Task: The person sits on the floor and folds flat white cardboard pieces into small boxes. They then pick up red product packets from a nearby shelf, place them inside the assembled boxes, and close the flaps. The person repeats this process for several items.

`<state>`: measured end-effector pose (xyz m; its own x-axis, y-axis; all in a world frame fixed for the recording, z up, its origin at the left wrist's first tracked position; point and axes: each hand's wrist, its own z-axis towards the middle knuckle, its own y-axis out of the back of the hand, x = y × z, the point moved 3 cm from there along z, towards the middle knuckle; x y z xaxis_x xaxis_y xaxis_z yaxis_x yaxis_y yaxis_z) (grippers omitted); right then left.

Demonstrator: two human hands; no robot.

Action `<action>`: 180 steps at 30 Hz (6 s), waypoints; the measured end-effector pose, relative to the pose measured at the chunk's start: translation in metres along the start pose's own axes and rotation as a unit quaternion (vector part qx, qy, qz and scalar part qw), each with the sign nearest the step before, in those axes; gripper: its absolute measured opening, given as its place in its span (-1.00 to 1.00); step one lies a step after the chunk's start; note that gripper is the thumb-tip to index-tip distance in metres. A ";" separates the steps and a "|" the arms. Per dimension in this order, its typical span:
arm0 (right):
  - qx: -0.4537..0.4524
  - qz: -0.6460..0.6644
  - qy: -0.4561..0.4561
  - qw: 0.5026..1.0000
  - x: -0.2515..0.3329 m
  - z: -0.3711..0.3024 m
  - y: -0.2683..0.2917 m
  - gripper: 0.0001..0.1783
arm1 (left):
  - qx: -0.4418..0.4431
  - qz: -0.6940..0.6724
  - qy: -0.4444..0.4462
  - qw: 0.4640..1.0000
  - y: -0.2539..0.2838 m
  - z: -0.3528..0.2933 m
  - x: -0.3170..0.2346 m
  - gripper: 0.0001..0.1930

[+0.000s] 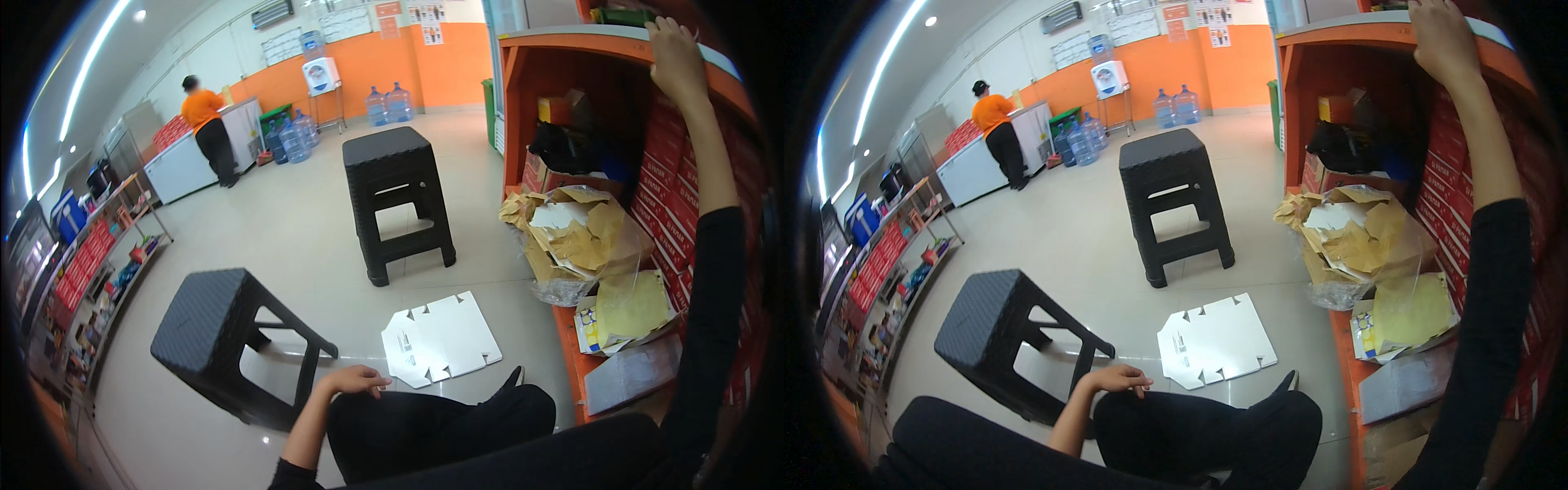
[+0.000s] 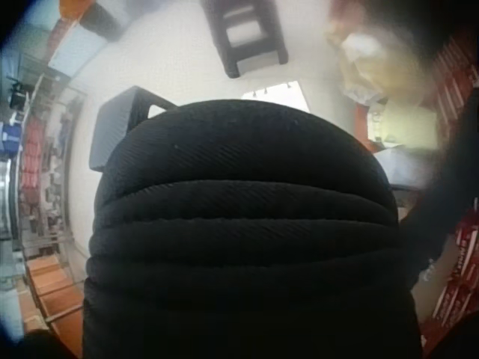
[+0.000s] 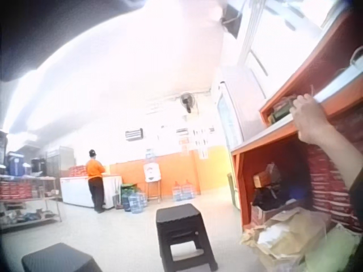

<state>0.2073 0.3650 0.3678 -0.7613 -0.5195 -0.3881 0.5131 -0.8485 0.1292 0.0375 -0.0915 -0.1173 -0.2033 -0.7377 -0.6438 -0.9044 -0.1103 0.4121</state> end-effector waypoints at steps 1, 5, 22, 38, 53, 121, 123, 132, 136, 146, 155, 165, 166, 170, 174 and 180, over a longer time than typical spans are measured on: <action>-0.045 0.051 -0.004 0.998 0.009 -0.005 0.012 -0.61 | -0.062 0.037 0.022 0.997 0.008 0.020 0.026 -0.41; -0.170 0.418 -0.072 0.889 0.121 -0.089 0.006 -0.89 | -0.238 -0.099 0.094 0.962 0.015 0.123 0.109 -0.27; 0.754 0.323 -0.186 0.541 0.454 -0.579 -0.119 -0.37 | -0.415 -0.269 0.215 0.842 -0.017 0.254 0.160 0.00; 0.775 0.347 -0.047 0.526 0.415 -0.581 -0.147 -0.22 | -0.423 -0.241 0.173 0.856 -0.013 0.250 0.146 -0.03; 0.829 0.364 -0.386 0.177 0.415 -0.621 -0.118 -0.60 | -0.452 -0.401 0.117 0.788 -0.005 0.258 0.174 -0.09; 0.689 0.494 0.155 0.507 0.464 -0.567 -0.076 -0.64 | -0.173 0.450 -0.170 0.859 -0.092 0.261 0.036 -0.41; 0.726 0.448 0.215 0.477 0.475 -0.565 -0.093 -0.54 | -0.159 0.449 -0.174 0.862 -0.088 0.259 0.030 -0.40; 0.852 0.389 0.195 0.292 0.502 -0.581 -0.132 -0.48 | -0.169 0.412 -0.219 0.868 -0.085 0.263 0.041 -0.49; 0.673 0.490 0.309 0.460 0.479 -0.564 -0.097 -0.63 | -0.170 0.425 -0.247 0.854 -0.088 0.268 0.045 -0.65; 0.529 0.483 0.320 0.620 0.487 -0.550 -0.014 -0.40 | -0.177 0.413 -0.310 0.837 -0.074 0.266 0.039 -0.69; 0.694 0.449 -0.173 0.536 0.451 -0.580 -0.069 -0.32 | -0.195 0.387 -0.297 0.851 -0.082 0.260 0.054 -0.66; 0.849 0.423 -0.297 0.111 0.446 -0.595 -0.069 -0.57 | -0.195 0.373 -0.289 0.860 -0.069 0.235 0.048 -0.65; 0.834 0.440 -0.323 0.080 0.448 -0.595 -0.068 -0.59 | -0.204 0.361 -0.293 0.862 -0.064 0.227 0.041 -0.65; 0.700 0.571 -0.428 -0.031 0.446 -0.566 -0.053 -0.57 | -0.357 0.342 -0.200 0.846 -0.055 0.183 0.017 -0.44; 0.575 0.681 -0.451 -0.050 0.438 -0.506 0.001 -0.49 | -0.659 -0.045 -0.079 0.746 -0.090 0.142 0.027 -0.06; 0.446 0.706 -0.548 -0.048 0.462 -0.520 0.073 -0.50 | -0.288 -0.686 -0.139 0.653 -0.101 0.139 0.012 -0.49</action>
<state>0.0992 0.1156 -0.2765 -0.0592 0.7240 0.6872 0.4411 0.6366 -0.6326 0.0739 0.0029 -0.2561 0.5175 0.4606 -0.7211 -0.0316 -0.8319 -0.5540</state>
